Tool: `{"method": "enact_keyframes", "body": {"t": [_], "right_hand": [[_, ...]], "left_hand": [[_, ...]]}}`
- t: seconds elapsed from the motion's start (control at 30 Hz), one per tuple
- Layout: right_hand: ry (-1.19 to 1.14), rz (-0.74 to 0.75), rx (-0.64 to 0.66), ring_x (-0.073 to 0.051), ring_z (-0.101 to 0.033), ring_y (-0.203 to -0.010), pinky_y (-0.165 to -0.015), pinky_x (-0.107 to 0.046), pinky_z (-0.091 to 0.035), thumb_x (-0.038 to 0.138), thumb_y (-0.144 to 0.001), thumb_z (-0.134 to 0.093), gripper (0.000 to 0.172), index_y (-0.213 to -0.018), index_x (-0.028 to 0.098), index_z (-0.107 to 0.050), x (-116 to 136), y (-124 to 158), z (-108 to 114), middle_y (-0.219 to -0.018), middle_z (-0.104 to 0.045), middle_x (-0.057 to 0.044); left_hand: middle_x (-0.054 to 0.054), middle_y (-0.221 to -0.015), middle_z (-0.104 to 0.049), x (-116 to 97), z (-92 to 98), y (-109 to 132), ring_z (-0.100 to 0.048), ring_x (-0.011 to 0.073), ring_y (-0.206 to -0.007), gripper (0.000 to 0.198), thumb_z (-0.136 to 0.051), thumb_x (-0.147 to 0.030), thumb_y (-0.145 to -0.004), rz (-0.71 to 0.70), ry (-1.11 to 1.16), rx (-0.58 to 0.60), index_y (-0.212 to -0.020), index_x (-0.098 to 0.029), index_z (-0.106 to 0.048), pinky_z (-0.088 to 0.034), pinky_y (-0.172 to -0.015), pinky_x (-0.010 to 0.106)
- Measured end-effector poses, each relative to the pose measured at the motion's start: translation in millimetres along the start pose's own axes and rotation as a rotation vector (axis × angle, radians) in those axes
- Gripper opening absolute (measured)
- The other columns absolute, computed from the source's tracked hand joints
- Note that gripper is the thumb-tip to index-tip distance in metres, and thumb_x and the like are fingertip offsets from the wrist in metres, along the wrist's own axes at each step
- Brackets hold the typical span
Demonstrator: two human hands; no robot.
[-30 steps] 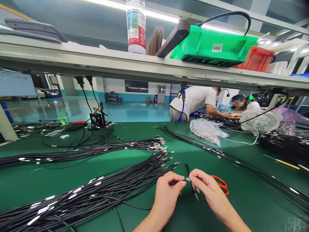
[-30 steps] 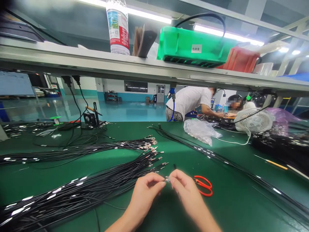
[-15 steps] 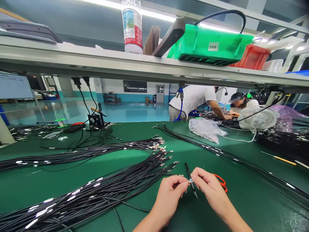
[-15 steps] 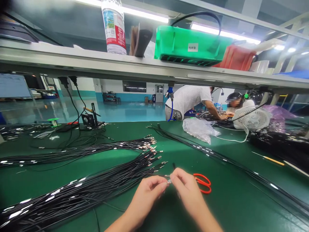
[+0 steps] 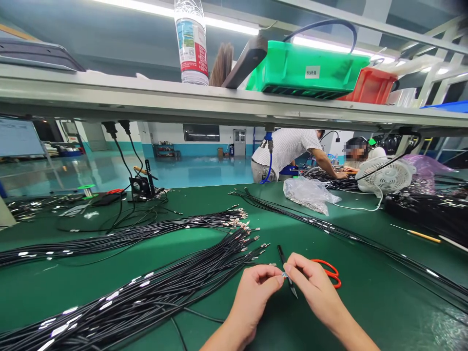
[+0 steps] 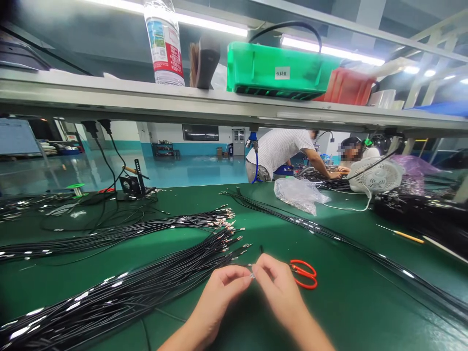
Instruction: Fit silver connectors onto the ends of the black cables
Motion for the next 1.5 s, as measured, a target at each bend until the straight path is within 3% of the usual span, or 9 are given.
{"method": "enact_keyframes", "body": {"t": [0.4, 0.97, 1.3, 1.5], "right_hand": [[0.03, 0.014, -0.011, -0.014, -0.031, -0.055, -0.052, -0.024, -0.026, 0.037, -0.084, -0.04, 0.03, -0.059, 0.02, -0.036, 5, 1, -1, -0.058, -0.031, 0.005], [0.025, -0.026, 0.002, -0.014, -0.033, -0.057, -0.053, -0.024, -0.028, 0.039, -0.083, -0.042, 0.031, -0.059, 0.02, -0.038, 5, 2, -2, -0.057, -0.034, 0.004], [0.019, -0.012, -0.011, -0.014, -0.032, -0.056, -0.052, -0.024, -0.027, 0.038, -0.083, -0.042, 0.031, -0.059, 0.019, -0.038, 6, 1, -1, -0.057, -0.033, 0.004], [0.024, -0.021, -0.007, -0.014, -0.033, -0.057, -0.053, -0.024, -0.028, 0.04, -0.083, -0.042, 0.032, -0.059, 0.019, -0.038, 5, 3, -3, -0.057, -0.033, 0.004]], "left_hand": [[-0.002, -0.057, -0.048, -3, -2.5, 1, -0.035, 0.0092, -0.057, 0.012, -0.064, -0.025, -0.063, -0.028, 0.008, -0.01, -0.06, -0.013, -0.063, -0.028, -0.056, 0.021], [-0.003, -0.051, -0.042, 8, 0.8, 1, -0.03, 0.0079, -0.051, 0.01, -0.061, -0.022, -0.062, 0.041, 0.037, -0.019, -0.061, -0.012, -0.063, -0.021, -0.049, 0.021], [0.0, -0.058, -0.05, 5, 1.0, 2, -0.036, 0.0107, -0.058, 0.015, -0.066, -0.027, -0.06, 0.005, 0.062, -0.028, -0.061, -0.012, -0.064, -0.028, -0.057, 0.022], [-0.002, -0.054, -0.047, 9, 2.9, 1, -0.034, 0.0097, -0.054, 0.015, -0.064, -0.027, -0.06, 0.044, 0.049, -0.036, -0.063, -0.012, -0.065, -0.024, -0.053, 0.022]]}}
Point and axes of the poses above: each hand's wrist, its own y-axis away from the middle knuckle, its own z-axis out of the back of the hand, x = y × z, the point moved 8 cm from there along -y, towards the middle knuckle
